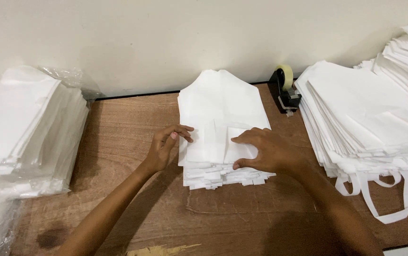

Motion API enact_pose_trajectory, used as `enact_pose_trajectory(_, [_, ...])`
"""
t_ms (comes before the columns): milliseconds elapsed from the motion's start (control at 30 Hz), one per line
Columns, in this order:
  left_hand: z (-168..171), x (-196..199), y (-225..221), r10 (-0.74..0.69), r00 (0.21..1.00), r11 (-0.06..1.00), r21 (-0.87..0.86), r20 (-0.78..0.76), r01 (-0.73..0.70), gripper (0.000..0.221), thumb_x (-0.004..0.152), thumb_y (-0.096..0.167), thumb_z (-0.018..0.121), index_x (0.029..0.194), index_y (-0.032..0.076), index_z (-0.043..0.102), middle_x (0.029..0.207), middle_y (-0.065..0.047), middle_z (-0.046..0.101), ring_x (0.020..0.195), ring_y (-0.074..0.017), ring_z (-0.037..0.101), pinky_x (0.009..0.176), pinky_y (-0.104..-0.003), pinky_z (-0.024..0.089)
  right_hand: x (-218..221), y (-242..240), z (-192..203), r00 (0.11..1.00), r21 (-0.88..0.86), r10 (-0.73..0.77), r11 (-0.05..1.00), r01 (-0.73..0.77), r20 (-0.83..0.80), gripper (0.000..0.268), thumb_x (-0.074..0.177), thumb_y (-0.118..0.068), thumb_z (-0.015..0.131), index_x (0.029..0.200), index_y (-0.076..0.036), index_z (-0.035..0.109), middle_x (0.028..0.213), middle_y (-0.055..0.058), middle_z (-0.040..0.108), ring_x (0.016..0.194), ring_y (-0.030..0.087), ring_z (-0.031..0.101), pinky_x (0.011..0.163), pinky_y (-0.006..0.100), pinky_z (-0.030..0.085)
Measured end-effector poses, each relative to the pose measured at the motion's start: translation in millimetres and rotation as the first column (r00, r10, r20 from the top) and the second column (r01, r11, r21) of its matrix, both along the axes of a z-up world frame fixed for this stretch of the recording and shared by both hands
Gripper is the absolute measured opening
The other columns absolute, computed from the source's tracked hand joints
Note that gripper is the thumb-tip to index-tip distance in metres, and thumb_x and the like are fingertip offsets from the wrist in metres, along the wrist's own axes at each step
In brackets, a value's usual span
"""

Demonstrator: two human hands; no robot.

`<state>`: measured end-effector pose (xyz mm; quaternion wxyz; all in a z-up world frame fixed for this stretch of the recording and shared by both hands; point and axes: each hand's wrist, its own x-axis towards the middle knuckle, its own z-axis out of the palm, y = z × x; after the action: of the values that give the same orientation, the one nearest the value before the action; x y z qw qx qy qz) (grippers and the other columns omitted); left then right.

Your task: Folding white non-woven bags and packing them into clear plastic sleeves on a production table.

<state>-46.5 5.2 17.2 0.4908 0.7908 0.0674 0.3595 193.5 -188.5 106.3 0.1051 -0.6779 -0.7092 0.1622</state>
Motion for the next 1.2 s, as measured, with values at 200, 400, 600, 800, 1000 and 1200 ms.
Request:
enact_pose_trajectory(200, [34,1,-29,0.176,0.905,0.966,-0.109,-0.388,-0.234,0.064,0.095,0.038,0.056,0.147,0.004,0.038,0.151,-0.034,0.027,0.145,-0.0542,0.016,0.117,-0.066,0.01,23,-4,-19,0.997,-0.037,-0.077,0.996,0.076,-0.011,0.073,0.08,-0.056,0.076,0.138,-0.016,0.054,0.148,0.016,0.047,0.143,0.038,0.036,0.119,0.058,0.02])
enact_pose_trajectory(400, [22,6,-45,-0.027,0.871,0.964,-0.242,-0.49,-0.107,0.073,0.087,0.016,0.043,0.154,0.002,0.018,0.157,-0.036,-0.007,0.144,-0.0557,-0.016,0.116,-0.067,-0.004,17,-10,-11,0.978,-0.165,0.027,0.984,-0.062,-0.207,0.056,0.092,-0.044,0.065,0.138,-0.014,0.055,0.153,0.021,0.036,0.146,0.044,0.025,0.118,0.064,0.014])
enact_pose_trajectory(600, [-2,6,-41,-0.046,0.908,0.975,-0.218,-0.416,-0.051,0.092,0.072,0.016,0.043,0.155,0.003,0.006,0.155,-0.034,-0.017,0.142,-0.0548,-0.023,0.112,-0.07,-0.006,24,-10,-19,0.947,-0.103,0.122,0.982,-0.158,-0.296,0.05,0.09,-0.035,0.068,0.134,-0.012,0.059,0.153,0.019,0.039,0.146,0.04,0.027,0.12,0.061,0.01])
enact_pose_trajectory(800, [-16,7,-34,-0.002,0.973,0.952,-0.298,-0.23,-0.068,0.106,0.064,0.018,0.045,0.154,0.0,-0.009,0.155,-0.033,-0.02,0.141,-0.0546,-0.024,0.111,-0.07,-0.011,28,-2,-26,0.879,-0.003,0.181,0.979,-0.203,-0.44,0.061,0.088,-0.034,0.071,0.139,-0.006,0.052,0.152,0.024,0.04,0.144,0.045,0.026,0.118,0.065,0.005])
enact_pose_trajectory(1000, [-33,12,-17,0.128,0.963,0.734,-0.63,-0.235,-0.252,0.092,0.095,0.043,0.047,0.156,0.011,-0.014,0.16,-0.027,-0.014,0.149,-0.0456,-0.015,0.116,-0.066,-0.004,80,19,-79,0.376,0.36,0.256,0.901,0.242,-0.891,0.023,0.101,-0.026,0.053,0.117,-0.011,0.057,0.142,0.005,0.052,0.136,0.022,0.043,0.124,0.057,0.021])
enact_pose_trajectory(1200, [5,32,-18,-0.015,0.922,0.467,-0.818,-0.388,-0.336,0.09,0.094,0.061,0.043,0.16,0.015,0.004,0.165,-0.019,0.006,0.152,-0.0375,0.007,0.121,-0.057,0.01,18,25,-34,0.113,-0.41,-0.54,0.743,0.53,-0.834,0.073,0.096,-0.056,0.045,0.155,-0.015,0.032,0.154,0.012,0.041,0.135,0.026,0.045,0.117,0.048,0.031])
